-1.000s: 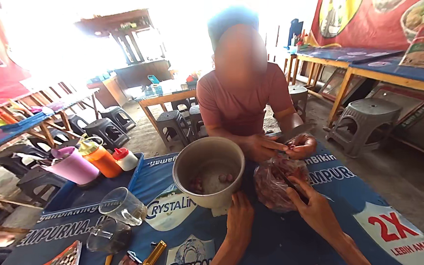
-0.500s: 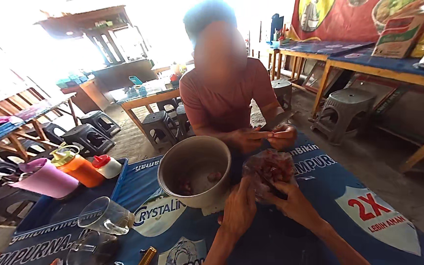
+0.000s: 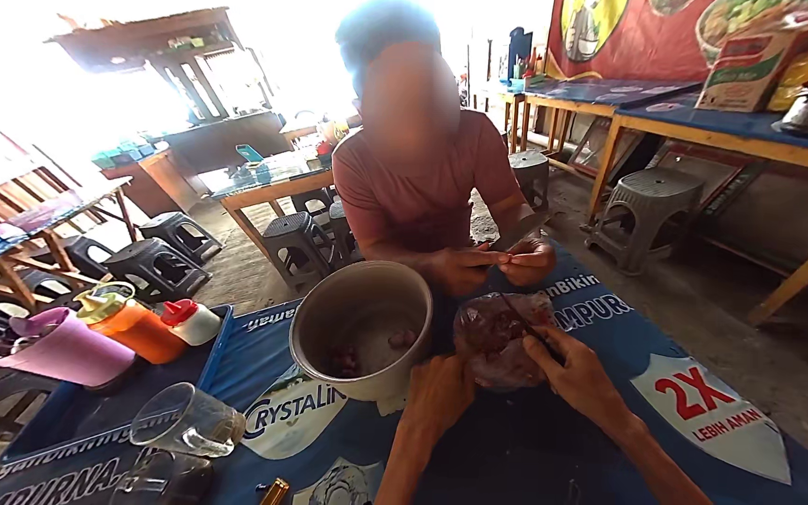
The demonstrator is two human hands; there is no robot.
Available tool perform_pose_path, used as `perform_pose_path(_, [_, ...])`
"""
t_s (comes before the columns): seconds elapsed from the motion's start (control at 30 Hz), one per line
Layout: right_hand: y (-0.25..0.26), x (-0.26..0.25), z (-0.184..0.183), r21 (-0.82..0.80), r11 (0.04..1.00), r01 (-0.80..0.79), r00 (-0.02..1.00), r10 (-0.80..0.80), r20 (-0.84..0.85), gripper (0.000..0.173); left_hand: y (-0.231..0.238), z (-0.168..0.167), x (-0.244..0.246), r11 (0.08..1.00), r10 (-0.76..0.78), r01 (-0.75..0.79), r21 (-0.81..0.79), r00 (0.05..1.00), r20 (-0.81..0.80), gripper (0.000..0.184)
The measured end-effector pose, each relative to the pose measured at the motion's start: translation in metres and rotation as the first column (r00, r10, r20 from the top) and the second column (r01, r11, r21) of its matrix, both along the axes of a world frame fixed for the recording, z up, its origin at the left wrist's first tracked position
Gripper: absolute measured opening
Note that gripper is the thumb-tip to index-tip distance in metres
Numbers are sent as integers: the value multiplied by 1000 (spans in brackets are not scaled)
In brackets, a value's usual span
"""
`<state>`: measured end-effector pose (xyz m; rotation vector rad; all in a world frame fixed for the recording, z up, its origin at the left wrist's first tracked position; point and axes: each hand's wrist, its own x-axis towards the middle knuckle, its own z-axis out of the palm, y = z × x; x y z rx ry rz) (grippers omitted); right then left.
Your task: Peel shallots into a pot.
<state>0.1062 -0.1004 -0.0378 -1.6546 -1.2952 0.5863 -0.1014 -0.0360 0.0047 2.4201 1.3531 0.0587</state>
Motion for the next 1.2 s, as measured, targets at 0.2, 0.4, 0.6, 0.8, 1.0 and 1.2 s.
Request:
perform_pose_path(0.2, [-7, 15, 8, -147, 982, 118, 927, -56, 372, 43, -5, -14, -3, 925, -44, -65, 375, 960, 275, 32])
perform_pose_path(0.4, [-11, 28, 17, -249, 958, 145, 885, -13, 466, 33, -11, -10, 17, 868, -153, -149, 473, 828, 540, 30])
perform_pose_path(0.6, [-15, 51, 24, -458, 888, -51, 907, 233, 351, 28, -2, -29, 39, 832, -345, 38, 553, 817, 462, 29])
perform_pose_path(0.8, [-17, 54, 23, -564, 812, -152, 872, 379, 310, 26, 6, -48, 31, 806, -350, 149, 573, 900, 258, 27])
perform_pose_path(1.0, [-17, 60, 18, -340, 913, -225, 936, 299, 183, 31, 4, -38, 22, 987, -113, -1, 160, 702, 703, 30])
perform_pose_path(1.2, [-18, 24, 31, -24, 964, -264, 890, 234, -391, 22, -7, -33, 29, 897, 399, 174, -406, 75, 914, 28])
